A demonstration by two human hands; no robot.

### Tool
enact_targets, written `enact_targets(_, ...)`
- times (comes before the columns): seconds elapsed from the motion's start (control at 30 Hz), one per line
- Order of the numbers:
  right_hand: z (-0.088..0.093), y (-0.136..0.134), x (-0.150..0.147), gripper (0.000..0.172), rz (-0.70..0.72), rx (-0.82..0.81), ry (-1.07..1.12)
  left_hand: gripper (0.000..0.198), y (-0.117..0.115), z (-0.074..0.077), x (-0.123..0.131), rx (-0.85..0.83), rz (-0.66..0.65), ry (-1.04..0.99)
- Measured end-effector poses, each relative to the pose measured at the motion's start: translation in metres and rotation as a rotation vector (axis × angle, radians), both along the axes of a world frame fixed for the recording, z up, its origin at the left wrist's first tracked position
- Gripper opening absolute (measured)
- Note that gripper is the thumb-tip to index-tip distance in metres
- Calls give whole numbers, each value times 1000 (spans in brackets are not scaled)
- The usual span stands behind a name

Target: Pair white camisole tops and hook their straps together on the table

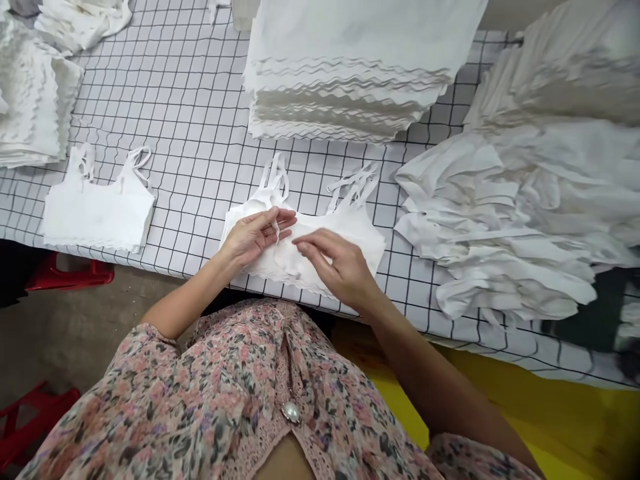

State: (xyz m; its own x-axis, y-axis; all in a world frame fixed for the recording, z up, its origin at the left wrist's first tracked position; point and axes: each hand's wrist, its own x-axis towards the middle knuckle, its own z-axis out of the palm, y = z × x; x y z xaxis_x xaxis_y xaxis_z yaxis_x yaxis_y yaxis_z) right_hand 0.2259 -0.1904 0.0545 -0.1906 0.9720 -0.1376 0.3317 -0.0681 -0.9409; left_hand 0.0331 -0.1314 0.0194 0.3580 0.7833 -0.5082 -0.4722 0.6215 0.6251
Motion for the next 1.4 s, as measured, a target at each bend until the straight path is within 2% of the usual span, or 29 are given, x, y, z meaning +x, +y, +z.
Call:
enact_targets(0.07,-6,20,-7,37,-28,40,-46,19,2,-3,0,-8,0,25)
enact_targets(0.17,-16,49,-20,34,27,-162,41,18,4,-7,1,-16,18,69)
enact_targets(0.23,-19,57,-26,39,101,-277,85,17,7,-7,1,-6,29,81)
enact_targets(0.3,-19,52,-25,47,208,-333,89,17,10,-6,1,16,35,62)
enact_targets(0.4,-12,31,-12,48,356,-348,50,15,15,-4,-2,37,39,12)
enact_targets(0.5,-2,15,4,54,408,-368,49,17,20,-2,-4,43,36,19)
enact_targets(0.57,2,14,10,53,414,-401,101,19,24,0,-4,55,26,30)
enact_targets(0.63,2,21,13,47,360,-430,202,22,31,4,-5,79,-1,34)
enact_targets(0.77,-7,51,14,47,110,-457,398,27,55,15,-15,136,-136,102)
enact_targets(0.87,-15,73,11,45,9,-425,511,26,73,20,-28,205,-261,321)
enact_targets(0.93,-18,84,7,44,-24,-405,555,26,77,21,-35,305,-246,538)
enact_targets(1.0,-20,90,2,44,-58,-393,582,30,72,21,-37,413,-185,668)
enact_targets(1.07,-20,93,-3,45,-92,-380,605,27,61,21,-34,461,-184,643)
enact_targets(1.13,-21,95,-6,45,-121,-365,618,25,47,21,-27,441,-204,545)
enact_targets(1.23,-22,96,-8,46,-138,-348,597,26,32,19,-15,396,-93,456)
enact_targets(1.3,-24,95,-8,48,-136,-346,568,25,28,18,-9,381,-26,425)
enact_targets(1.4,-24,91,-9,50,-111,-329,528,26,27,19,-5,365,-22,395)
